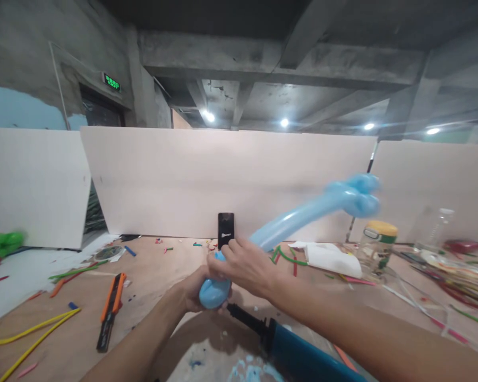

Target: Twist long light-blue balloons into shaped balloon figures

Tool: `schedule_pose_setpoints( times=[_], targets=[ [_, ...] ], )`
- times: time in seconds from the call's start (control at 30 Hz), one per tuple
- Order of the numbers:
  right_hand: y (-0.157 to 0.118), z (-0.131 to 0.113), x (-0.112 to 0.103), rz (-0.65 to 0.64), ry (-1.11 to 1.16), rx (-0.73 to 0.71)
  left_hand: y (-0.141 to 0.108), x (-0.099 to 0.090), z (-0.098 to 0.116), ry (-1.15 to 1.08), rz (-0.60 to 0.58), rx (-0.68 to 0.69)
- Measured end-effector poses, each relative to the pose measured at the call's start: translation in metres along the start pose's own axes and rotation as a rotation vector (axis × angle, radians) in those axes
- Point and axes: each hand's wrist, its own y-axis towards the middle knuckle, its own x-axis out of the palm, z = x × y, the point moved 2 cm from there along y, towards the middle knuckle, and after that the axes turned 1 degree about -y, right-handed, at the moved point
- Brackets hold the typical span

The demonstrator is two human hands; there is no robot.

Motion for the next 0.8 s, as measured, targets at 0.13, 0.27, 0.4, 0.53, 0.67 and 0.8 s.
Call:
schedule_pose_setpoints(
  times=[0.13,0.27,0.4,0.53,0.67,0.8],
  targets=[
    [-0.003,-0.01,-0.008,-0.014,0.095,-0.15,-0.011,-0.002,-0.002,0.199,-0.204,-0.222],
    [-0.005,-0.022,-0.018,-0.127,0.247,-0.13,-0.028,0.009,0.006,0.435,-0.4,-0.461],
    [-0.009,-0.037,-0.024,-0.247,0.392,-0.082,-0.029,0.02,0.012,0.637,-0.452,-0.526],
    [-0.01,-0.04,-0.026,-0.39,0.541,0.051,-0.023,0.021,0.023,0.726,-0.371,-0.284],
    [-0.007,-0.023,-0.027,-0.436,0.568,0.178,-0.032,0.016,0.04,0.638,-0.219,-0.332],
    [-0.007,0.004,-0.016,-0.423,0.658,0.365,-0.05,0.02,0.064,0.983,0.058,0.216]
  ],
)
